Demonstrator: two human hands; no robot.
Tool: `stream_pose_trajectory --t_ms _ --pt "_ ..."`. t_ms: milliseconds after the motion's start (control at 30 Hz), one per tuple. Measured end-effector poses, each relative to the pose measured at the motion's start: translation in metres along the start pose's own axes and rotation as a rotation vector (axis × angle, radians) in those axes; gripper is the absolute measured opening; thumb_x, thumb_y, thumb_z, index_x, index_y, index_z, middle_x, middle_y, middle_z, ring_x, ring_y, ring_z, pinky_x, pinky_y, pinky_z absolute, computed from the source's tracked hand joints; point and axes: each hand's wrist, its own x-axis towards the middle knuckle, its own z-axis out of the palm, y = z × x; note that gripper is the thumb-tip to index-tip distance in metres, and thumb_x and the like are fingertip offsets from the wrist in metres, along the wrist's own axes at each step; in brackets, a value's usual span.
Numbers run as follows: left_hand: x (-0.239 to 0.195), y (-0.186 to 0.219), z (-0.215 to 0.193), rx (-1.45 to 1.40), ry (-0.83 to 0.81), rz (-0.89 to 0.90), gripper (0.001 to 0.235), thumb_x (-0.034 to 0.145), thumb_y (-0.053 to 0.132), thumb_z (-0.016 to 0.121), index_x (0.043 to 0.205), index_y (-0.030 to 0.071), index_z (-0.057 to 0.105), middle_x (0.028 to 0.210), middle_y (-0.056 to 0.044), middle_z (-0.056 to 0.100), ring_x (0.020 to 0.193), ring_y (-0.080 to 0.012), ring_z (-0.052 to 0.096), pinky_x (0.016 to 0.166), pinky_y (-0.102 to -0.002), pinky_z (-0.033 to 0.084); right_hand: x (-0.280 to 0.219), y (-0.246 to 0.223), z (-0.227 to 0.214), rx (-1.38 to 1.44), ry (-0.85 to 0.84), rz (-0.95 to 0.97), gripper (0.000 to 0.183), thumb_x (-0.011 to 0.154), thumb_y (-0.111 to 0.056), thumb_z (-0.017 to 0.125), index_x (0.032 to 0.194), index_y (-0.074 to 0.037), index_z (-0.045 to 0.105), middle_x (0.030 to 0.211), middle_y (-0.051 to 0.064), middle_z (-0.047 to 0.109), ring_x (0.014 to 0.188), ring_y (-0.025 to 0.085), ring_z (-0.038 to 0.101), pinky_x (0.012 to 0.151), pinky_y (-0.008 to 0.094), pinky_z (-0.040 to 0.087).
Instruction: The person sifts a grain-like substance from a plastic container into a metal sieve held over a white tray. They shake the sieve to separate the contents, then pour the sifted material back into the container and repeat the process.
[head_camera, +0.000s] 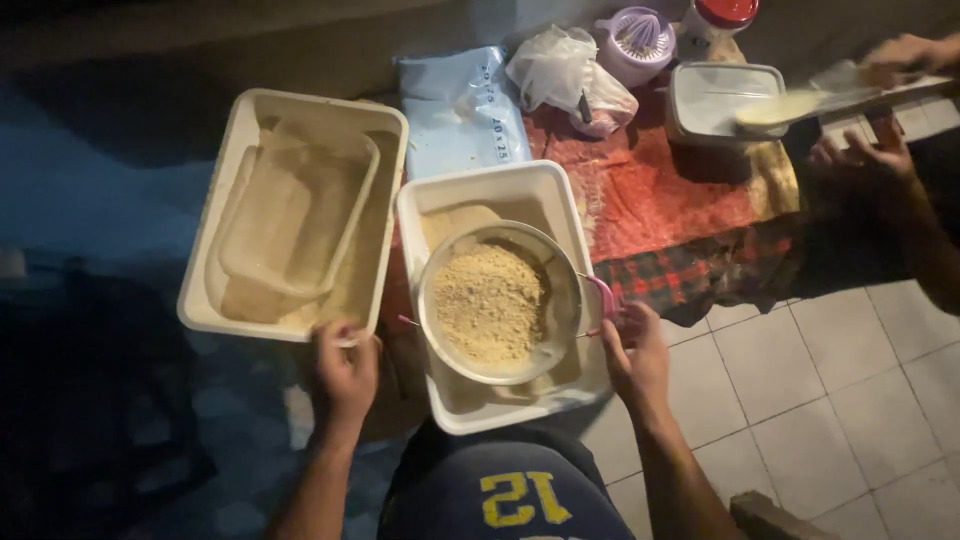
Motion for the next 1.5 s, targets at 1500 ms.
stream_pose_trajectory --t_ms 1500 --pt "0.035 0.091 0.043 0.106 -0.161 0.220 0.055 0.105 0.016 0.057 0.052 0.012 0.041 0.051 -0.004 0.037 0.043 -0.0246 0.043 0.047 -0.028 0.034 0.047 0.057 0.016 0.376 0.003 0.150 0.025 0.085 -0.016 0.087 0.083 -0.004 0.065 0.063 0.004 0.057 0.058 0.013 0.050 0.054 0.026 0.044"
